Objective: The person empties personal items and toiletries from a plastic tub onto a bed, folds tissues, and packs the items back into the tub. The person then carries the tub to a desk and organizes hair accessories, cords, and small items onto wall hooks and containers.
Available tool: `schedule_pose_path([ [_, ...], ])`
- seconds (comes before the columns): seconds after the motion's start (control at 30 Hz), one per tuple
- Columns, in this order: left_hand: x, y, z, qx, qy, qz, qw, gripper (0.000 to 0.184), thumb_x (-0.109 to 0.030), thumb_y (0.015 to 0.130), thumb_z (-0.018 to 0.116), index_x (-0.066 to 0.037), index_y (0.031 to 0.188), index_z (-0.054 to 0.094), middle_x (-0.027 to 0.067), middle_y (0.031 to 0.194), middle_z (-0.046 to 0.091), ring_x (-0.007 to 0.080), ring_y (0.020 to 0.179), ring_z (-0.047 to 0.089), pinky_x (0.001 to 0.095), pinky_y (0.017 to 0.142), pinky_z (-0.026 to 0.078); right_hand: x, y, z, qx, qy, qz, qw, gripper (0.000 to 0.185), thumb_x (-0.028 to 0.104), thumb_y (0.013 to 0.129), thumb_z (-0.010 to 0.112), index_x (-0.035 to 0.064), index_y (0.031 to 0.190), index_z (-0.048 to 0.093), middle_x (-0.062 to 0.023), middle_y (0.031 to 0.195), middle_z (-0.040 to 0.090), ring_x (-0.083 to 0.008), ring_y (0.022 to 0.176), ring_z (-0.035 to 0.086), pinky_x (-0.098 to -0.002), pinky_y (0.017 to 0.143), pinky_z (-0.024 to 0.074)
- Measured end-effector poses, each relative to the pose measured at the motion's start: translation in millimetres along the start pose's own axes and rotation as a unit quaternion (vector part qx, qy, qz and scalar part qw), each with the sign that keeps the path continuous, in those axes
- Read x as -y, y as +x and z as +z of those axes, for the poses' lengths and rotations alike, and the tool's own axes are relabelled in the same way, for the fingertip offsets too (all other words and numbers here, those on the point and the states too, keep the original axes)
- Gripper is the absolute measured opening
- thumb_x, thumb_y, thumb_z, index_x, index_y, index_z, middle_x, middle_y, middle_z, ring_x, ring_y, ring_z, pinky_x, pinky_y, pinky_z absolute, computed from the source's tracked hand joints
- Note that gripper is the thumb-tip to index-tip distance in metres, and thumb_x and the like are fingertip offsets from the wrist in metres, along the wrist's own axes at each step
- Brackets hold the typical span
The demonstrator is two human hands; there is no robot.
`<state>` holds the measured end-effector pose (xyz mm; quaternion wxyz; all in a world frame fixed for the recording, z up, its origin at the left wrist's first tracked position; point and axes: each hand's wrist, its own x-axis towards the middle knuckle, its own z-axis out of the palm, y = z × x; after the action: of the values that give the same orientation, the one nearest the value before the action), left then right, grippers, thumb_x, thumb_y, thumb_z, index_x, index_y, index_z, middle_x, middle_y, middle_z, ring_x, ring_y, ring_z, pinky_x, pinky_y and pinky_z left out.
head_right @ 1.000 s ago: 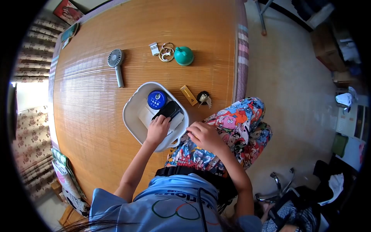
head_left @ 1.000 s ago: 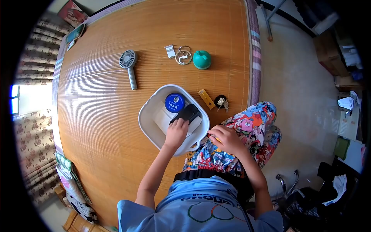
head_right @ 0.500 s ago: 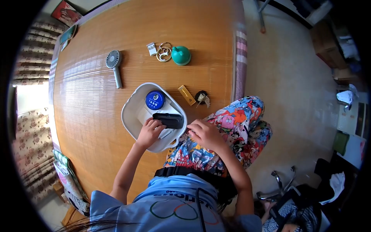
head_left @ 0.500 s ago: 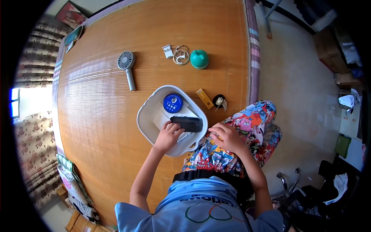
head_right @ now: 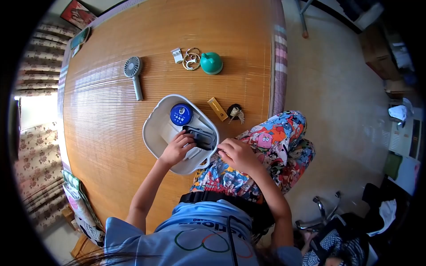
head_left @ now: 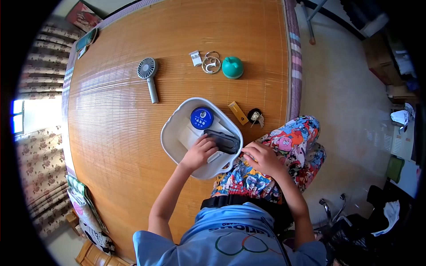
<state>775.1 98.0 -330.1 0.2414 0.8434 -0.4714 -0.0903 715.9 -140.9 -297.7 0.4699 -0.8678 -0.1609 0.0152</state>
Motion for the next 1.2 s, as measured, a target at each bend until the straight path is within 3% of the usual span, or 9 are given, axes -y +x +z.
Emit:
schedule_pose_path([
  [0.13, 9.8, 9.0, -11.9, 0.051, -0.006, 0.089, 0.995, 0.019, -0.004, 0.066, 0.050, -0.005, 0.085, 0.056, 0.0072, 0.092, 0.052, 0.0213, 0.098, 0.048, 0.0401, 0.092, 0.033, -2.0, 1.8, 0.8, -0.011, -0.008, -0.015, 1.000, 0.015, 0.004, 0.070, 0.056, 0.0021, 0.085, 0.054, -0.0084, 0.078, 0.053, -0.0226, 0.066, 0.055, -0.0303, 0.057, 0.0448],
  [0.3, 16.5, 7.5, -15.5, 0.063, 0.009, 0.112, 0.992, 0.018, -0.007, 0.068, 0.048, -0.006, 0.085, 0.055, 0.0070, 0.093, 0.052, 0.0219, 0.097, 0.048, 0.0376, 0.092, 0.034, 6.3, 26.0, -3.1, -0.057, -0.020, -0.025, 0.998, 0.017, 0.001, 0.068, 0.058, 0.0016, 0.084, 0.054, -0.0081, 0.079, 0.053, -0.0229, 0.068, 0.055, -0.0300, 0.059, 0.0452],
  [0.5, 18.4, 30.3, -6.1, 0.065, 0.020, 0.139, 0.988, 0.018, -0.008, 0.066, 0.051, -0.006, 0.084, 0.054, 0.0057, 0.091, 0.051, 0.0237, 0.094, 0.048, 0.0315, 0.084, 0.039, 11.7, 70.1, 25.3, -0.078, -0.013, -0.089, 0.993, 0.013, 0.008, 0.069, 0.057, 0.0042, 0.082, 0.053, -0.0069, 0.077, 0.051, -0.0234, 0.068, 0.053, -0.0328, 0.058, 0.0436],
  [0.6, 22.3, 30.9, -4.1, 0.048, -0.018, 0.132, 0.990, 0.016, -0.008, 0.066, 0.052, -0.007, 0.082, 0.055, 0.0057, 0.089, 0.053, 0.0238, 0.092, 0.049, 0.0315, 0.082, 0.039, 7.6, 62.4, 43.4, -0.060, -0.091, -0.104, 0.989, 0.014, 0.009, 0.067, 0.059, 0.0046, 0.080, 0.053, -0.0054, 0.075, 0.049, -0.0217, 0.067, 0.052, -0.0326, 0.057, 0.0425],
  [0.7, 23.0, 27.7, -19.2, 0.046, 0.052, 0.198, 0.978, 0.016, -0.010, 0.064, 0.057, -0.006, 0.079, 0.055, 0.0057, 0.086, 0.054, 0.0235, 0.091, 0.050, 0.0319, 0.079, 0.041, 7.7, 52.0, 47.2, -0.053, -0.109, -0.094, 0.988, 0.017, 0.011, 0.066, 0.060, 0.0044, 0.080, 0.053, -0.0050, 0.076, 0.048, -0.0208, 0.067, 0.051, -0.0324, 0.057, 0.0419],
  [0.8, 32.4, 16.2, -30.5, -0.065, -0.003, -0.007, 0.998, 0.027, -0.015, 0.058, 0.069, -0.006, 0.079, 0.056, 0.0051, 0.084, 0.055, 0.0240, 0.090, 0.052, 0.0351, 0.075, 0.043, 11.2, 47.7, 45.9, -0.055, -0.131, -0.071, 0.987, 0.020, 0.014, 0.066, 0.062, 0.0043, 0.080, 0.053, -0.0053, 0.077, 0.047, -0.0203, 0.068, 0.050, -0.0319, 0.057, 0.0416],
  [0.9, 35.7, 19.7, -40.7, 0.018, 0.082, -0.042, 0.996, 0.055, -0.017, 0.057, 0.070, -0.013, 0.108, 0.048, 0.0070, 0.114, 0.044, 0.0256, 0.108, 0.040, 0.0381, 0.084, 0.037, 18.6, 43.6, 44.9, -0.031, -0.188, -0.049, 0.980, 0.022, 0.018, 0.065, 0.063, 0.0043, 0.079, 0.052, -0.0057, 0.076, 0.047, -0.0200, 0.069, 0.049, -0.0311, 0.057, 0.0413],
  [1.0, 34.3, 31.4, -33.4, 0.052, 0.172, -0.085, 0.980, 0.069, -0.016, 0.055, 0.069, -0.018, 0.118, 0.041, 0.0090, 0.122, 0.035, 0.0259, 0.113, 0.034, 0.0405, 0.084, 0.035, 26.2, 43.9, 47.1, -0.006, -0.241, -0.029, 0.970, 0.023, 0.020, 0.065, 0.064, 0.0043, 0.076, 0.051, -0.0064, 0.075, 0.046, -0.0197, 0.070, 0.048, -0.0304, 0.057, 0.0409],
  [1.2, 32.8, 42.7, -27.9, 0.060, 0.119, -0.165, 0.977, 0.072, -0.014, 0.055, 0.071, -0.021, 0.119, 0.039, 0.0119, 0.118, 0.035, 0.0333, 0.105, 0.035, 0.0407, 0.087, 0.034, 29.7, 42.5, 48.7, 0.013, -0.276, 0.008, 0.961, 0.027, 0.023, 0.064, 0.065, 0.0042, 0.077, 0.052, -0.0086, 0.080, 0.047, -0.0207, 0.073, 0.047, -0.0296, 0.059, 0.0419],
])
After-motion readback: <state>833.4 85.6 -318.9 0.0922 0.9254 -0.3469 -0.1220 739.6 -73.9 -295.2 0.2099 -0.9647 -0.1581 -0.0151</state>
